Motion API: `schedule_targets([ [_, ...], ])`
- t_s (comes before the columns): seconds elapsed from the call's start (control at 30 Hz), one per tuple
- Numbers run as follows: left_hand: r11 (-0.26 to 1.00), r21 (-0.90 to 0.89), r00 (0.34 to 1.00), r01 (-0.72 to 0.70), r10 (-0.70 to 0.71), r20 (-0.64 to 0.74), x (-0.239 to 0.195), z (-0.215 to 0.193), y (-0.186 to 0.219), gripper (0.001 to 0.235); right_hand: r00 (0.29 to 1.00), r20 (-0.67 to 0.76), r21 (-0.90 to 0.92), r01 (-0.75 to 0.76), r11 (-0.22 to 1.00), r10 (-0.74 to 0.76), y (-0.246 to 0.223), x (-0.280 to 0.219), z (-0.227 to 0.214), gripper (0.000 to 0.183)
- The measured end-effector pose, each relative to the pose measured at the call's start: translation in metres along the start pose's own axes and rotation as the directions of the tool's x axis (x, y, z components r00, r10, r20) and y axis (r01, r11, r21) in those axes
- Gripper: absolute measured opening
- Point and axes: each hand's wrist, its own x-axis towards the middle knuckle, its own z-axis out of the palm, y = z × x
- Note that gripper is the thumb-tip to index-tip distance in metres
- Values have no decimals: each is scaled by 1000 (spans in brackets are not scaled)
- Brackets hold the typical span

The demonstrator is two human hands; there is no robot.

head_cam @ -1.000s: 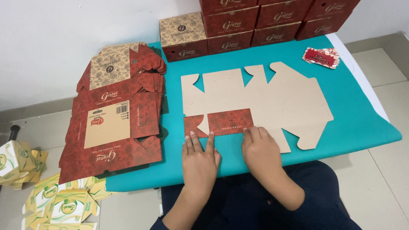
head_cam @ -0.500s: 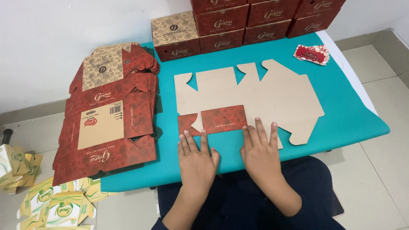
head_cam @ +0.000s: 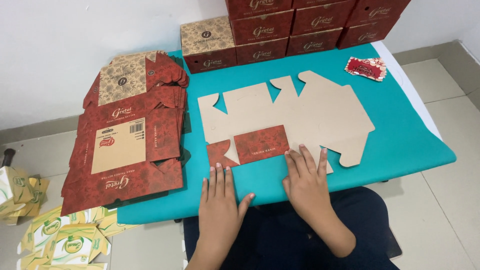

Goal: Folding a flat cardboard template into a finished box by manipulating and tucking in various flaps.

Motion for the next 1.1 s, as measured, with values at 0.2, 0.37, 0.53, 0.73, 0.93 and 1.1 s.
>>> schedule_targets([
  [0.2, 962, -167, 976, -218, 210, -65, 24, -16, 33, 75, 1000, 6, 89, 6, 996, -6, -6, 1, -2, 50],
  [0.37, 827, -375, 908, -419, 391, -152, 58, 6, 62, 60, 993, 114, 57, 27, 998, -34, 16, -5, -18, 50],
  [0.53, 792, -453, 913, -409, 353, -207, 64, 12, 60, 55, 968, 246, 121, 13, 993, -43, 53, -10, -36, 63],
  [0.73, 802, -484, 936, -350, 280, -214, 62, 6, 60, 41, 969, 249, 147, -39, 988, 2, 69, 3, -37, 54],
  [0.93, 831, -450, 945, -328, 283, -166, 61, 12, 62, 50, 901, 261, 255, -410, 876, 345, 54, 46, -35, 51],
  [1.1, 842, -445, 952, -305, 252, -175, 59, 19, 70, 49, 920, 245, 150, -348, 926, 306, 52, 45, -12, 43],
])
